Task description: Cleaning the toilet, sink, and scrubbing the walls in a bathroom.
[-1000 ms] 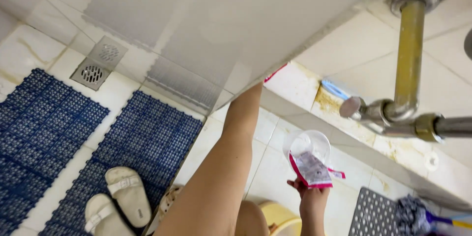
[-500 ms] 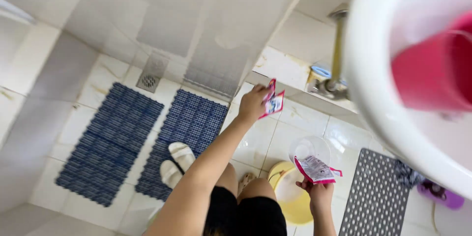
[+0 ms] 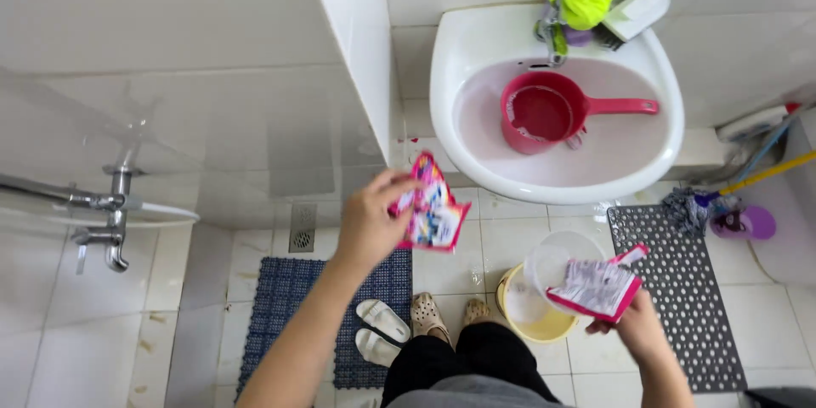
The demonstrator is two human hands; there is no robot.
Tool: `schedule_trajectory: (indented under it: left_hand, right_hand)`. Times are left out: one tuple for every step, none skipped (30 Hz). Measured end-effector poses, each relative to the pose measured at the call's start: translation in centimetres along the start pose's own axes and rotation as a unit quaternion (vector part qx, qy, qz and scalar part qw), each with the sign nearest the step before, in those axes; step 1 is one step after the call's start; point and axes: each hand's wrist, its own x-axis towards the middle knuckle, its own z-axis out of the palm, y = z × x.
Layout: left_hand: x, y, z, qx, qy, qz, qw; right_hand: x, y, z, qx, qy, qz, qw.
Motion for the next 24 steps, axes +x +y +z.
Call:
schedule_trajectory:
  left_hand:
    - [2.0,0.5,-0.4,0.000,-0.010,0.006,1.000]
    - [4.1,0.9,-0.5,0.023,0.018,0.049,0.998]
    - [6.0,1.3,-0.3,0.044,0.043,0.089,0.994]
    - [8.1,2.1,-0.1,0.040,0.029,0.092,0.995]
    - [10.6,2.9,0.1,0.034,0.058,0.124,0.990]
    - [13.1,3.7,0.4,0.028,0.087,0.156,0.984]
    - [15.9,3.4,1.4,0.026,0.084,0.159,0.983]
    - [18.7,3.1,2.4,0.020,0.105,0.176,0.978]
    - [21.2,2.6,3.7,0.013,0.125,0.185,0.975]
    - [22.9,1.8,5.3,0.011,0.122,0.181,0.976]
    - [25.5,1.2,6.7,0.012,0.126,0.166,0.978]
    - [28.3,0.7,8.1,0.014,0.131,0.152,0.980]
    - [30.4,-0.1,9.3,0.013,0.131,0.151,0.980]
    - [32.6,-1.0,10.5,0.006,0.130,0.139,0.982]
    - [34.4,-2.1,11.8,-0.001,0.130,0.125,0.984]
    - [35.6,-3.5,12.7,-0.001,0.131,0.122,0.984]
    - [36.9,-4.9,13.6,0.009,0.122,0.130,0.984]
    - [38.2,-6.4,14.4,0.020,0.114,0.137,0.984]
    - [38.6,-6.7,14.4,0.022,0.111,0.135,0.984]
    - [38.9,-7.0,14.4,0.072,0.110,0.131,0.983]
    - [38.6,-7.5,14.6,0.120,0.105,0.122,0.980]
    - [37.2,-7.4,15.0,0.121,0.099,0.116,0.981]
    - [36.6,-7.1,15.0,0.132,0.128,0.099,0.978]
    - [36.0,-6.8,14.8,0.142,0.157,0.082,0.974]
  right_hand:
    - [-0.5,-1.4,-0.5,0.008,0.008,0.005,1.000]
    - [-0.6,-2.7,-1.0,0.001,0.017,-0.046,0.999]
    - [-1.1,-3.7,-1.7,-0.009,0.027,-0.092,0.995]
    - [-2.0,-5.5,-1.4,-0.004,0.035,-0.081,0.996]
    - [-2.1,-7.6,-1.2,0.013,0.045,-0.107,0.993]
    - [-2.0,-9.8,-1.0,0.030,0.055,-0.133,0.989]
    - [-1.2,-10.4,-1.1,0.032,0.059,-0.133,0.989]
    - [-0.3,-11.0,-1.1,0.048,0.060,-0.162,0.984]
    - [0.5,-11.6,-1.4,0.060,0.056,-0.185,0.979]
    - [0.4,-12.6,-1.2,0.058,0.056,-0.179,0.981]
    - [0.9,-14.0,-0.9,0.055,0.066,-0.165,0.982]
    - [1.5,-15.6,-0.7,0.053,0.076,-0.152,0.984]
    - [3.2,-15.1,-1.3,0.052,0.075,-0.151,0.984]
    - [4.8,-14.6,-1.9,0.063,0.053,-0.173,0.981]
    - [6.4,-14.0,-2.5,0.073,0.029,-0.194,0.978]
    - [7.2,-14.5,-2.9,0.071,0.027,-0.193,0.978]
    - [7.9,-14.9,-3.0,0.063,0.025,-0.184,0.981]
    - [8.7,-15.4,-3.0,0.054,0.024,-0.175,0.983]
    - [9.9,-15.0,-3.4,0.056,0.022,-0.172,0.983]
    - [11.1,-14.6,-3.8,0.060,0.014,-0.184,0.981]
    - [11.9,-13.8,-4.1,0.061,0.006,-0.192,0.980]
    - [11.4,-14.2,-3.9,0.061,0.003,-0.184,0.981]
    - [11.4,-15.2,-3.7,0.069,0.005,-0.180,0.981]
    - [11.5,-16.2,-3.4,0.077,0.007,-0.177,0.981]
